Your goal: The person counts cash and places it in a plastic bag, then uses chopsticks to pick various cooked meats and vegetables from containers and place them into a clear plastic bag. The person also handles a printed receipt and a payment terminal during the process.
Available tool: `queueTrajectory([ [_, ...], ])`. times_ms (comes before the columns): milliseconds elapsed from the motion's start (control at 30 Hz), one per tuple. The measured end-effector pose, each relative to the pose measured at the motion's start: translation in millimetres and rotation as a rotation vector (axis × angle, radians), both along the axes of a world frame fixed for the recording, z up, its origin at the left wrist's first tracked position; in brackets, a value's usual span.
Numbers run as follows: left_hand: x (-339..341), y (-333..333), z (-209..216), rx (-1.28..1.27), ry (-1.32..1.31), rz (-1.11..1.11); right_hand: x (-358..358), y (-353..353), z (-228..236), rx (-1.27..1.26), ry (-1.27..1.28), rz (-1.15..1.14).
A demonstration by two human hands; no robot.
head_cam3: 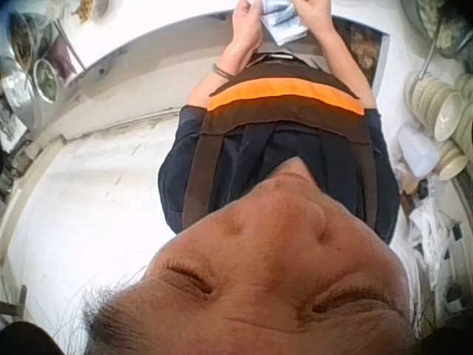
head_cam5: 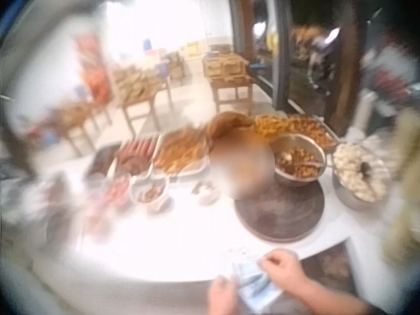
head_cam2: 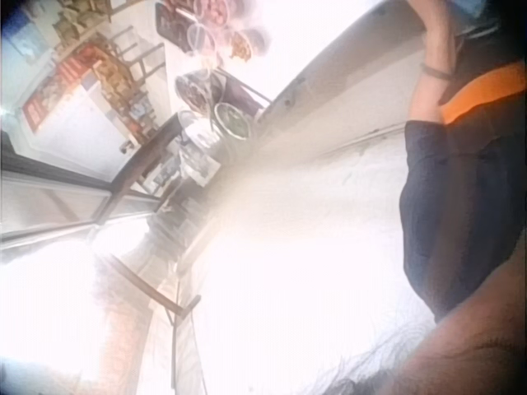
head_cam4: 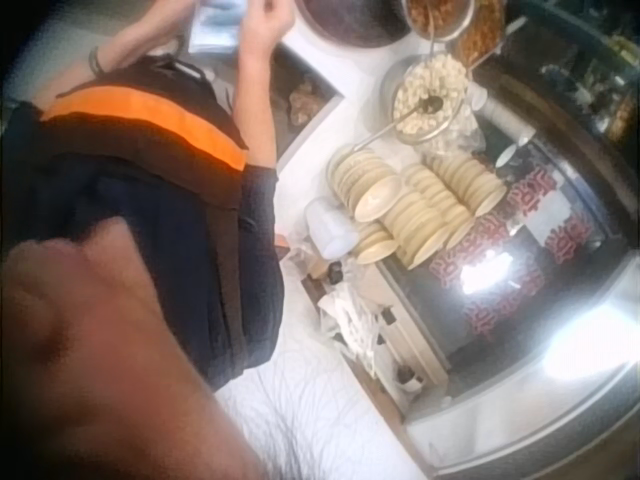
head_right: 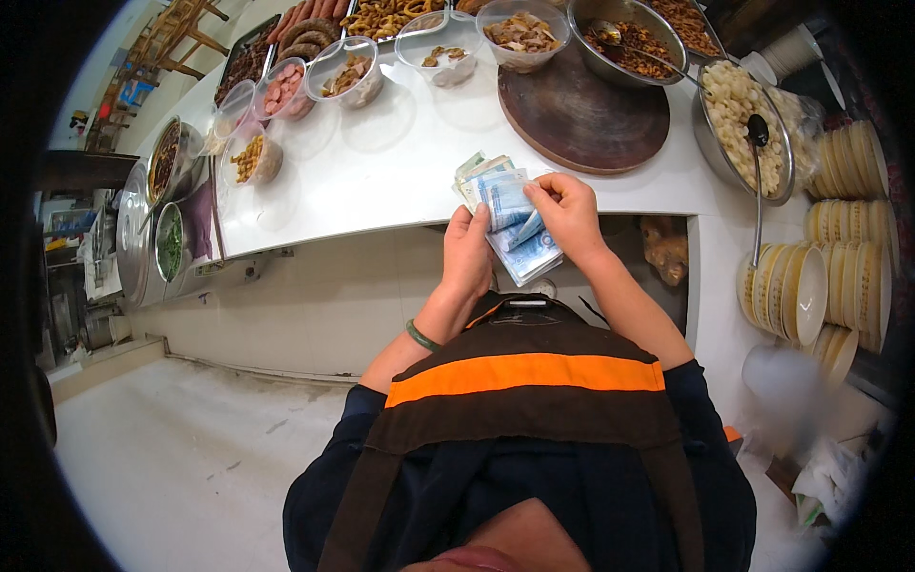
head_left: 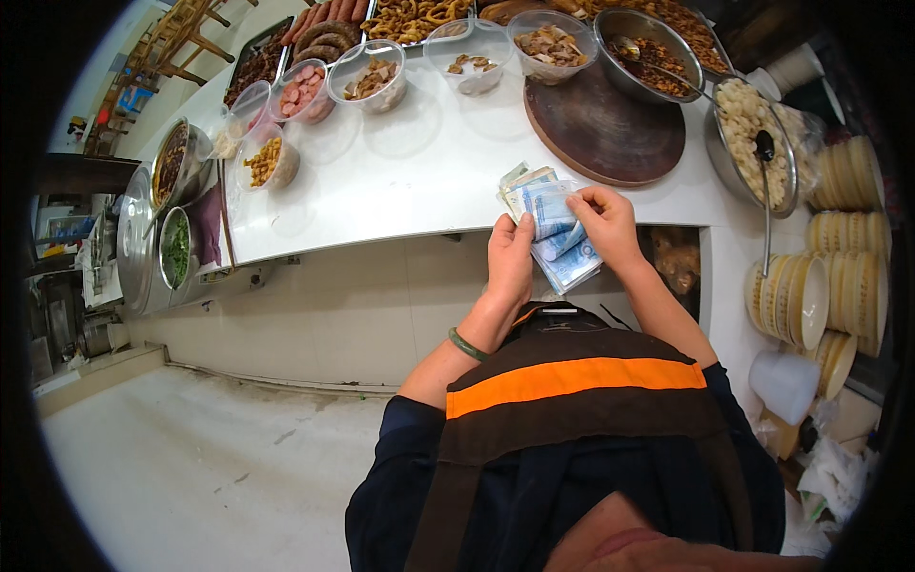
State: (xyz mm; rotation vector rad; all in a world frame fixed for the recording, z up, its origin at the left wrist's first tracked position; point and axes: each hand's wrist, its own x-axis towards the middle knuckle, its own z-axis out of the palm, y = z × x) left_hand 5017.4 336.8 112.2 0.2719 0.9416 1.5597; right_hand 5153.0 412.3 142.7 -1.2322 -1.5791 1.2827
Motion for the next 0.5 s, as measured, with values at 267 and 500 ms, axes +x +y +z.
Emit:
queueTrajectory([
  [267, -3, 6, -6, -0.012, -0.007, 0.048, 0, -9, 12, 0.047, -0.003, -0.006],
  [500, -7, 4, -1, 0.000, 0.073, 0.017, -3, -1, 17, -0.132, 0.021, 0.024],
])
